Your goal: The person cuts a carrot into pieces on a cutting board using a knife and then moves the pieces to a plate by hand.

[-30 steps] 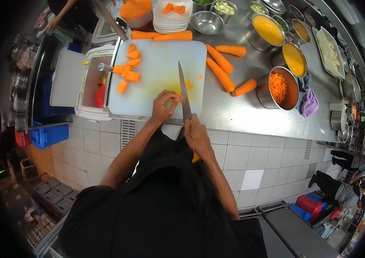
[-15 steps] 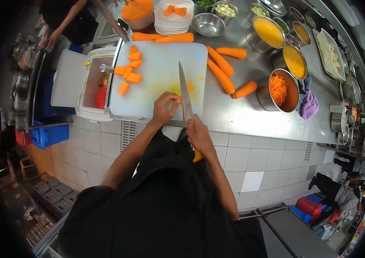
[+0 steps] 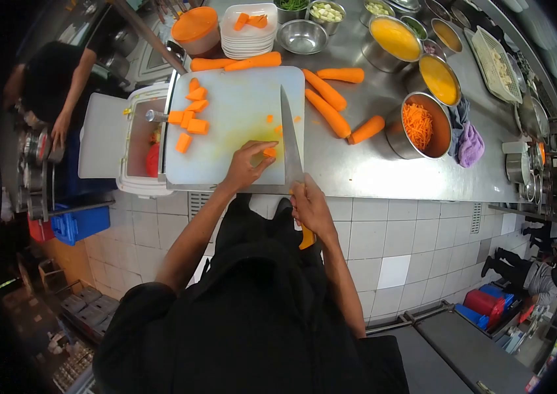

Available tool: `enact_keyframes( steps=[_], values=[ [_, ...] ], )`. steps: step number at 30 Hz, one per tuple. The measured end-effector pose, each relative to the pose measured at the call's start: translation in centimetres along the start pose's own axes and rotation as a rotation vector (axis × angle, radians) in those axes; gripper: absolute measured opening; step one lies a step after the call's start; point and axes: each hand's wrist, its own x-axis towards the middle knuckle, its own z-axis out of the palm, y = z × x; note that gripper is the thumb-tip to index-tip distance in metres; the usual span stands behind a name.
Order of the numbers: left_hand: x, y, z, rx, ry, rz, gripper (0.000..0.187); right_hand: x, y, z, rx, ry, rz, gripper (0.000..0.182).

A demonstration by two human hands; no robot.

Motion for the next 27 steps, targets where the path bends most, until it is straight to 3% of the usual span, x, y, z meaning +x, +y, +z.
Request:
enact_keyframes(
  steps=[5, 7, 8, 10, 17, 19, 21, 27],
  values=[
    [-0.2, 0.7, 0.5, 0.044, 0.031, -0.108, 0.057, -0.4, 0.4, 0.1, -0.030, 0.011, -0.037, 0.019],
    [-0.1, 1.5, 0.6, 0.066, 0.024, -0.317, 0.062, -0.5, 0.6, 0.0, -0.037, 0.013, -0.037, 0.019],
    [-0.1, 1.9, 0.5, 0.066, 0.023, -0.317, 0.062, -0.5, 0.7, 0.0, -0.059, 0.013, -0.027, 0.022],
    [-0.2, 2.4, 0.4, 0.036, -0.007, -0.438, 0.061, -0.5, 0.8, 0.0, -0.080, 0.014, -0.017, 0.026],
    [-1.8, -1.3, -0.1, -0.278, -0.020, -0.362, 0.038, -0.2, 1.6, 0.9, -0.105, 0.018, -0.027, 0.028],
    [-1.8, -1.3, 0.0, -0.381, -0.008, -0.484, 0.033, -0.1, 1.7, 1.3, -0.123, 0.025, -0.021, 0.028],
    [-1.8, -1.3, -0.1, -0.380, -0.007, -0.521, 0.032, 0.2, 1.9, 1.8, -0.126, 0.012, -0.026, 0.021],
    [-1.7, -1.3, -0.1, -0.351, 0.024, -0.519, 0.028, 1.1, 2.6, 2.8, -0.184, 0.007, -0.050, 0.025]
  ],
)
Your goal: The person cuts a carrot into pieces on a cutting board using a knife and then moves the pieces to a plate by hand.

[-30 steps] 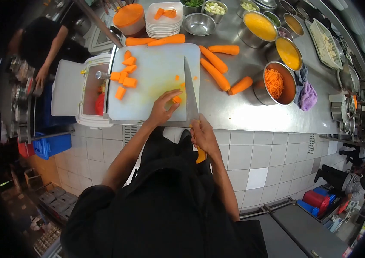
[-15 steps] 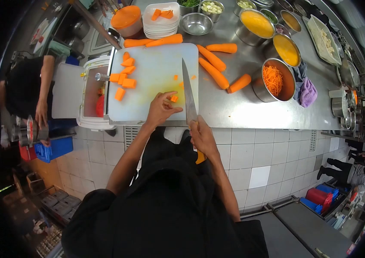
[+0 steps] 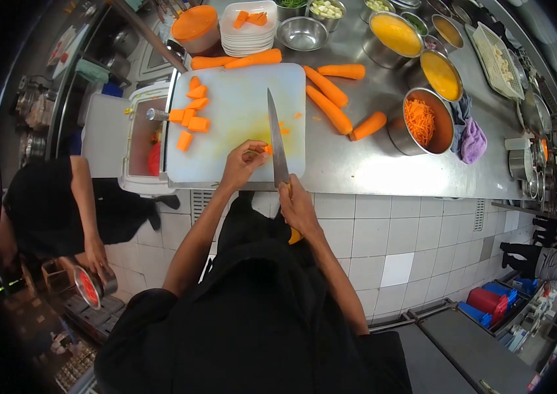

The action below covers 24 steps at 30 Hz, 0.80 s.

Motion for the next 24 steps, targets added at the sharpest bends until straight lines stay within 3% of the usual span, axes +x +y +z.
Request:
enact_keyframes(
  steps=[18, 24],
  values=[
    [0.5, 0.7, 0.6, -0.047, 0.051, -0.040, 0.019, 1.6, 3.0, -0.4, -0.187, 0.053, -0.194, 0.024],
    [0.6, 0.3, 0.8, -0.080, 0.067, -0.029, 0.019, 1.2, 1.5, -0.4, -0.187, 0.054, -0.145, 0.021]
  ],
)
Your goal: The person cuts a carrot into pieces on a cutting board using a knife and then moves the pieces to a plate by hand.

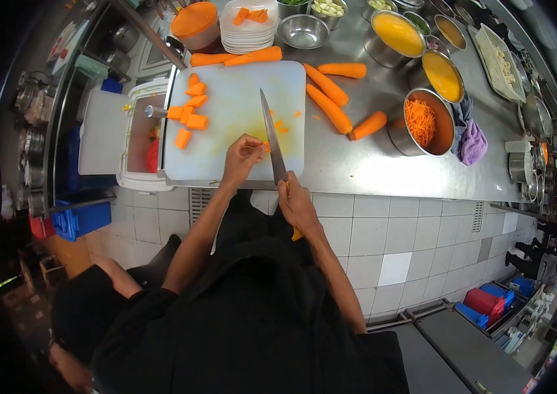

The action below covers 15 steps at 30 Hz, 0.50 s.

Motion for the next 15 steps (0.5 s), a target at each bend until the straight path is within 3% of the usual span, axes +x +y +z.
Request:
enact_keyframes(
  steps=[6, 15],
  values=[
    [0.3, -1.0, 0.0, 0.037, 0.015, 0.073, 0.018, 0.5, 0.4, 0.0, -0.090, 0.023, -0.113, 0.024],
    [0.3, -1.0, 0.0, 0.054, 0.024, 0.118, 0.017, 1.0, -0.4, -0.2, -0.062, -0.018, -0.058, 0.025]
  ],
)
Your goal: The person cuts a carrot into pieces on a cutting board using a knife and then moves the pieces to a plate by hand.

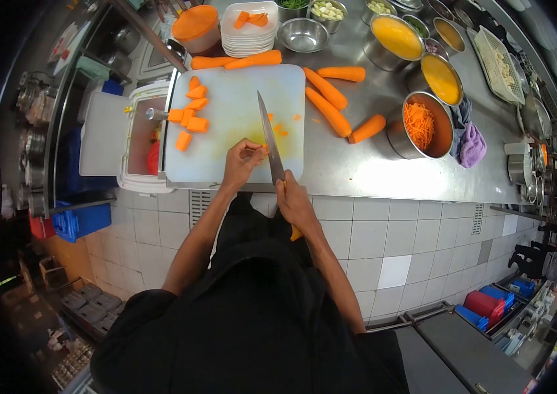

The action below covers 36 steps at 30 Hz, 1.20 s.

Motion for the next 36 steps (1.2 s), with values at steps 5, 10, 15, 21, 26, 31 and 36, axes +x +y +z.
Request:
enact_keyframes(
  steps=[5, 10, 15, 21, 26, 31, 36],
  values=[
    [-0.2, 0.1, -0.1, 0.027, 0.016, -0.020, 0.016, -1.0, -0.8, -0.7, 0.300, -0.067, 0.179, 0.022],
    [0.0, 1.4, -0.1, -0.145, 0.011, -0.198, 0.016, -1.2, -0.7, -1.3, 0.447, -0.078, 0.205, 0.020],
    [-0.3, 4.1, 0.3, 0.220, 0.095, 0.119, 0.026, -1.2, -1.7, -1.6, 0.470, -0.047, 0.204, 0.021],
    [1.1, 5.4, 2.3, 0.621, 0.159, 0.388, 0.050, -1.3, -3.1, -2.0, 0.504, -0.053, 0.178, 0.021],
    [3.9, 3.0, 1.6, 0.856, 0.234, 0.283, 0.052, -1.4, -2.1, -2.6, 0.476, 0.013, 0.252, 0.022],
    [5.2, 3.7, -1.2, 0.463, 0.112, 0.113, 0.049, -2.5, -0.8, -3.8, 0.425, 0.067, 0.233, 0.024],
    [0.9, 6.1, 0.2, 0.788, -0.150, 0.576, 0.041, -2.8, -0.5, -4.1, 0.437, 0.076, 0.221, 0.024]
  ],
)
